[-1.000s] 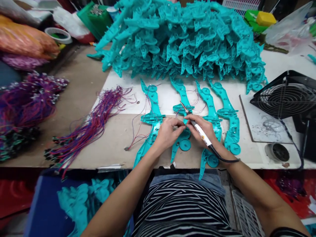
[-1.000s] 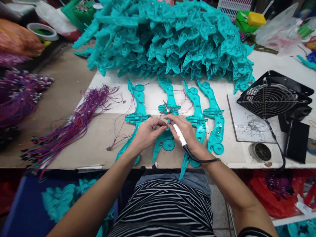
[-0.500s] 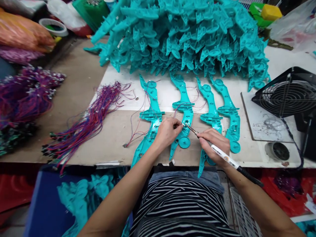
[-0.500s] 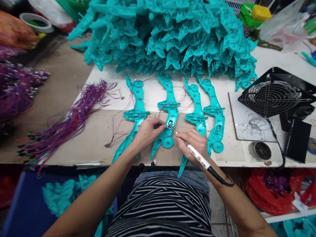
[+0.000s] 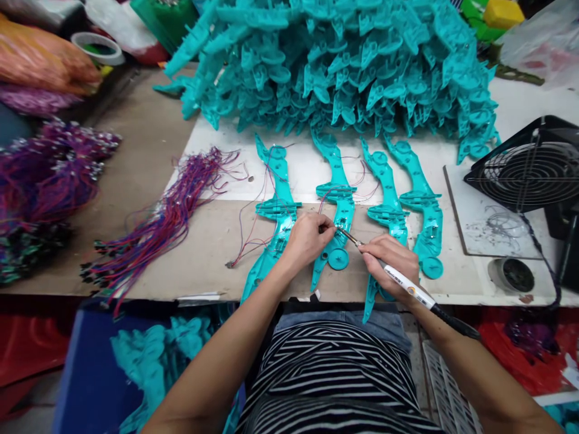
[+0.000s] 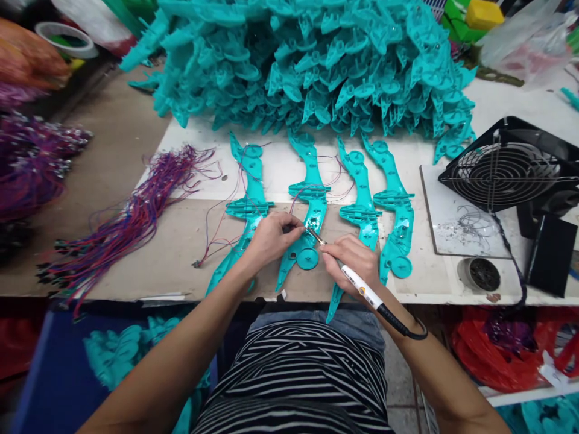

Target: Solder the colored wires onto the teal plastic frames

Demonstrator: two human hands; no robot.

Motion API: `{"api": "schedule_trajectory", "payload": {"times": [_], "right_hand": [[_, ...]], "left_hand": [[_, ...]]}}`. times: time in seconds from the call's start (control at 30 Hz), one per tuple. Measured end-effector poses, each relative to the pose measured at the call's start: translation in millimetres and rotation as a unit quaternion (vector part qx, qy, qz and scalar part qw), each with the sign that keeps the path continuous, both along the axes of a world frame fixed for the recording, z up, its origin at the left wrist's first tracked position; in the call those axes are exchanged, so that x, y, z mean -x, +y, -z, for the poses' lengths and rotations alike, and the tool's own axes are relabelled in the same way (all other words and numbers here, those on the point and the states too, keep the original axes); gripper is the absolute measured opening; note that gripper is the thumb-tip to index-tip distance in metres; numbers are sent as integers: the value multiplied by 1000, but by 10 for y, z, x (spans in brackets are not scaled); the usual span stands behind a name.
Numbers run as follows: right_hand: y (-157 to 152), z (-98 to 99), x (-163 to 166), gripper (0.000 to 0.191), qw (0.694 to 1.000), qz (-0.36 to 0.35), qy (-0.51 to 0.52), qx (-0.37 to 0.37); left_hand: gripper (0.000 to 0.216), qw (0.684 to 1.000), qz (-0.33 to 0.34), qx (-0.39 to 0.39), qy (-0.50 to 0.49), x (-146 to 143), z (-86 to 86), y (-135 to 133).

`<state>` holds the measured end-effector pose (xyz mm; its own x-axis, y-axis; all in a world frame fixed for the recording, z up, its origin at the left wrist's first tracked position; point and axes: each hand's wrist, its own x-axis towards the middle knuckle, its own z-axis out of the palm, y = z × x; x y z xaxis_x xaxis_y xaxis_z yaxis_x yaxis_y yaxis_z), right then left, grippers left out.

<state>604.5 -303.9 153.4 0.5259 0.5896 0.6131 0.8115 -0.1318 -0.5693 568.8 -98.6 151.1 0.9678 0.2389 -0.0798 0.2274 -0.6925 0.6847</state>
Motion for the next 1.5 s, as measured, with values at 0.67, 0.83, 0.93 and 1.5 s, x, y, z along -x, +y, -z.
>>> {"api": "schedule_trajectory", "payload": {"times": [0.67, 0.83, 0.93, 1.5], "right_hand": [[-113, -93, -121, 15, 998, 62, 5, -33], [-160, -61, -154, 14, 996, 86, 13, -30], [-218, 7, -223, 20, 991, 124, 37, -32], [-322, 421, -664, 44, 975, 181, -17, 129]], "left_hand": [[11, 1000, -25, 14, 0, -8, -11, -23], [12, 1000, -23, 8, 3, -10, 2, -24], [12, 1000, -21, -1, -6, 10, 34, -33], [50, 995, -70, -71, -13, 44, -120, -380]]}}
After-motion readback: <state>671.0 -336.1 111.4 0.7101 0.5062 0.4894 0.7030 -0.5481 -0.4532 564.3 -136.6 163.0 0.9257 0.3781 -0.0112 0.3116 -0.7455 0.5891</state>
